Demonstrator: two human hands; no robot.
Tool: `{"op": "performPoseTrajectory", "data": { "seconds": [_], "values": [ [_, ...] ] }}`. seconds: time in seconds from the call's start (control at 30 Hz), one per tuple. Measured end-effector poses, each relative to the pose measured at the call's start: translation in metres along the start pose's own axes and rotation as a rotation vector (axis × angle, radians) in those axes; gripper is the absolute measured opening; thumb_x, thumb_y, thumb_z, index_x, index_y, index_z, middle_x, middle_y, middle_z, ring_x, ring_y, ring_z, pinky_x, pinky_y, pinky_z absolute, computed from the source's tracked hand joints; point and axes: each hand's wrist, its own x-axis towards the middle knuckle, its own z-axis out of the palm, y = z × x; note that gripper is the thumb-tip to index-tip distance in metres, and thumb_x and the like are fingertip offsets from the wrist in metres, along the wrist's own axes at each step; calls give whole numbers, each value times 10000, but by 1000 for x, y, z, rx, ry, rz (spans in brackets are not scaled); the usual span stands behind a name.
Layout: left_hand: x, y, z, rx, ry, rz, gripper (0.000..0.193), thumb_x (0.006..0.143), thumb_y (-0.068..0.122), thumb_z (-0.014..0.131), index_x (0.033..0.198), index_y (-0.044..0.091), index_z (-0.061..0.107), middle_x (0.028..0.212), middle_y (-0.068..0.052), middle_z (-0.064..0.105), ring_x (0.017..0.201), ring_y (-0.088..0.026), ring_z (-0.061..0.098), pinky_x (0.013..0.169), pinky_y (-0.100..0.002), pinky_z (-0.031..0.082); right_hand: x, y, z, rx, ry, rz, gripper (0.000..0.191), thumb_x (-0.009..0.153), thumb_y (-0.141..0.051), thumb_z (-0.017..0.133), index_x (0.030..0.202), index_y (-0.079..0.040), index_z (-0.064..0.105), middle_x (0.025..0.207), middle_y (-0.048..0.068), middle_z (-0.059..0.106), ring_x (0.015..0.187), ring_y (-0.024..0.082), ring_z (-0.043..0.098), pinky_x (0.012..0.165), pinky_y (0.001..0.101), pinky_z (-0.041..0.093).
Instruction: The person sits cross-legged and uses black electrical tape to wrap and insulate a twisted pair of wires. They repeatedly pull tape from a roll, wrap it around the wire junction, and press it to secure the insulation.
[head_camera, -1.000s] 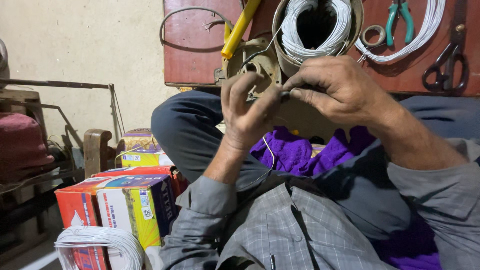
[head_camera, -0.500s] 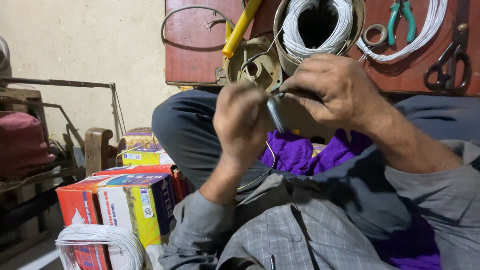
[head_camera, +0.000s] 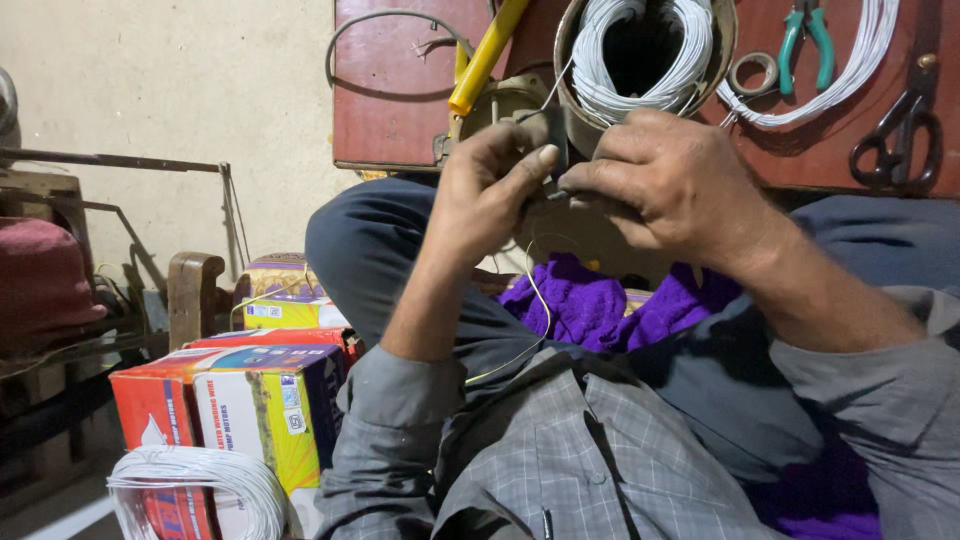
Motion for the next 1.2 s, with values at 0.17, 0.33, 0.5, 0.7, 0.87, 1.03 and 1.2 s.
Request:
{"op": "performPoseTrajectory", "data": {
  "seconds": [0.17, 0.33, 0.5, 0.7, 0.87, 1.03, 1.2],
  "values": [
    [-26, 22, -11, 382, -128, 249, 541, 865, 28, 727, 1371, 56, 539, 928, 0, 579, 798, -91, 549, 703, -256, 480, 0, 5, -4, 172, -89, 75, 253, 882, -238, 774, 1077, -79, 741, 871, 79, 639, 881, 299, 619, 768, 419, 512],
    [-16, -4, 8, 919, 223, 698, 512, 872, 52, 838, 1287, 131, 550, 1077, -75, 608, 916, -266, 650, 769, -330, 530, 3, 9, -8, 342, -108, 79, 209, 906, -189, 740, 1072, -63, 731, 891, 93, 659, 894, 313, 621, 794, 429, 498],
    [-20, -20, 15, 957, 349, 925, 476, 847, 81, 826, 1242, 120, 564, 1200, -108, 560, 1029, -303, 611, 868, -428, 540, 3, 9, -8, 426, -98, 139, 189, 930, -181, 725, 1082, -72, 753, 855, 76, 670, 846, 269, 641, 758, 400, 505],
    [-52, -11, 27, 1008, 277, 949, 334, 775, -1, 798, 1082, 115, 737, 1141, -101, 555, 982, -282, 605, 816, -379, 547, 1, 7, -4, 348, -60, 153, 164, 907, -167, 756, 1030, -58, 757, 848, 68, 690, 837, 260, 650, 725, 388, 510],
    [-71, 12, 35, 961, 282, 875, 315, 780, 6, 787, 1071, 98, 713, 1094, -92, 569, 960, -281, 592, 818, -406, 537, 2, -1, 2, 223, 7, 154, 185, 878, -183, 810, 1013, -65, 764, 854, 64, 690, 834, 253, 644, 737, 388, 514],
    [-49, 23, 27, 713, 392, 642, 185, 902, 31, 759, 1008, 54, 610, 949, -87, 643, 861, -228, 632, 779, -365, 526, 5, 0, -2, 139, 0, 56, 236, 813, -193, 829, 1007, -75, 765, 836, 51, 666, 796, 258, 609, 716, 382, 508],
    [-1, -5, 4, -17, 114, 33, 110, 979, 56, 737, 961, 14, 637, 817, -4, 666, 711, -59, 583, 632, -236, 478, 4, -5, -2, 23, 63, -17, 282, 829, -231, 846, 1051, -93, 739, 931, 31, 683, 846, 248, 611, 714, 359, 527]
  ]
}}
